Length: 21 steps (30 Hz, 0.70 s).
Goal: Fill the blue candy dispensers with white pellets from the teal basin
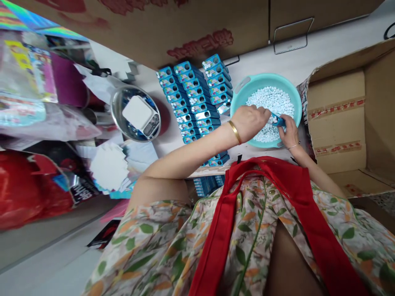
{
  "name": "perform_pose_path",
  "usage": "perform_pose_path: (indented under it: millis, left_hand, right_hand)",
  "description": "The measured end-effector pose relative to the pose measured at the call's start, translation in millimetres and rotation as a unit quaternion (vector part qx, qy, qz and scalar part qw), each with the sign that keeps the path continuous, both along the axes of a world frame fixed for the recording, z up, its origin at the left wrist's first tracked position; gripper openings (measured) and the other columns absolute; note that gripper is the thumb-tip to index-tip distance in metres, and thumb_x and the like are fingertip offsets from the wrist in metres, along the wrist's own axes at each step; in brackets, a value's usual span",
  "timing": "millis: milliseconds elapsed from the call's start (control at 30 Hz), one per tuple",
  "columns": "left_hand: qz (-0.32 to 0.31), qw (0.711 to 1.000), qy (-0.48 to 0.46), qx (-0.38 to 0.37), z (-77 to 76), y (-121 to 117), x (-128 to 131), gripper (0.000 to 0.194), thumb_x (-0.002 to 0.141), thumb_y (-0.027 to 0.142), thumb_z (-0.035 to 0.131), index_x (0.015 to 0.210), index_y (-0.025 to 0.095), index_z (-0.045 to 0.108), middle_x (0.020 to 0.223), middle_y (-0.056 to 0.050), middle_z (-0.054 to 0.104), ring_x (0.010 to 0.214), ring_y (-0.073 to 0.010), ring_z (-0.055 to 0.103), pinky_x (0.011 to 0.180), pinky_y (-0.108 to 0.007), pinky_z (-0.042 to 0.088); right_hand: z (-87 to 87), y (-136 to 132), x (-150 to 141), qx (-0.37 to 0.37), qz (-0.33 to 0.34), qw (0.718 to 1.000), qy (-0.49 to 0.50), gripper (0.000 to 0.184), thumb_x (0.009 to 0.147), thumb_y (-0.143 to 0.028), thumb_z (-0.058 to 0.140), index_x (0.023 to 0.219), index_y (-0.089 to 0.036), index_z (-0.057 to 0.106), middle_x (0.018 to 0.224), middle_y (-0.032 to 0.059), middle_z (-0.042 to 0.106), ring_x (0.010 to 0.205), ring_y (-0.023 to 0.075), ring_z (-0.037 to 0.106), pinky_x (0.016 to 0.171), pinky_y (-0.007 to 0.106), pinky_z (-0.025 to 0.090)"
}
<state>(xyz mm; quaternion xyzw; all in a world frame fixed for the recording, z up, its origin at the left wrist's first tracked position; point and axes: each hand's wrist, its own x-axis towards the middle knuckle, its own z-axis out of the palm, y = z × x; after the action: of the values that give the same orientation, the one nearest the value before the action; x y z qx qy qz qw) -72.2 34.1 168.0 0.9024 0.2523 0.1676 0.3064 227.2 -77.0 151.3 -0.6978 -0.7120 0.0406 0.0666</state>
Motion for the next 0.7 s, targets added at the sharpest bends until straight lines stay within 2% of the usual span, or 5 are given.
perform_pose_path:
  millis: [100,167,300,467,700]
  left_hand:
    - [-0.004,1.0,-0.011,0.011,7.8,-7,2,0.04,0.112,0.014,0.035,0.12,0.016,0.074,0.111,-0.016,0.073,0.116,-0.0308,0.07,0.092,-0.043,0.054]
    - [0.009,0.999,-0.028,0.017,-5.5,-2,6,0.038,0.112,0.016,0.037,0.119,0.018,0.074,0.113,-0.016,0.074,0.116,-0.0312,0.069,0.093,-0.044,0.054]
    - [0.079,0.997,-0.014,-0.017,-67.4,22,26,0.036,0.111,0.015,0.04,0.136,0.016,0.067,0.128,-0.017,0.072,0.121,-0.0311,0.067,0.097,-0.044,0.053]
    - [0.088,0.989,0.044,-0.109,-136.3,30,89,0.049,0.111,0.009,0.026,0.146,0.01,0.06,0.147,-0.024,0.064,0.134,-0.0341,0.06,0.105,-0.046,0.049]
    - [-0.039,0.983,-0.064,-0.167,-144.6,-19,149,0.046,0.11,0.014,0.037,0.15,0.014,0.059,0.154,-0.019,0.065,0.141,-0.0297,0.062,0.116,-0.044,0.051]
  right_hand:
    - [0.1,-2,2,0.012,-0.012,1.0,0.014,0.05,0.095,-0.037,0.056,0.142,-0.023,0.06,0.141,0.0166,0.071,0.136,0.0347,0.067,0.122,0.063,0.057]
    - [2.3,-3,6,0.029,-0.018,0.999,0.02,0.05,0.093,-0.036,0.057,0.141,-0.023,0.06,0.14,0.0169,0.072,0.135,0.0351,0.067,0.121,0.063,0.057]
    - [8.3,-4,14,0.062,-0.038,0.997,0.026,0.049,0.093,-0.036,0.059,0.14,-0.023,0.06,0.138,0.0178,0.072,0.133,0.0362,0.069,0.119,0.063,0.057]
    - [13.6,-1,14,0.07,-0.043,0.996,0.034,0.049,0.096,-0.047,0.063,0.138,-0.022,0.061,0.135,0.0173,0.072,0.129,0.036,0.07,0.116,0.063,0.059]
    - [9.8,3,19,0.123,-0.088,0.986,0.074,0.064,0.095,-0.066,0.069,0.14,-0.024,0.054,0.126,0.0115,0.069,0.115,0.0304,0.073,0.107,0.06,0.063]
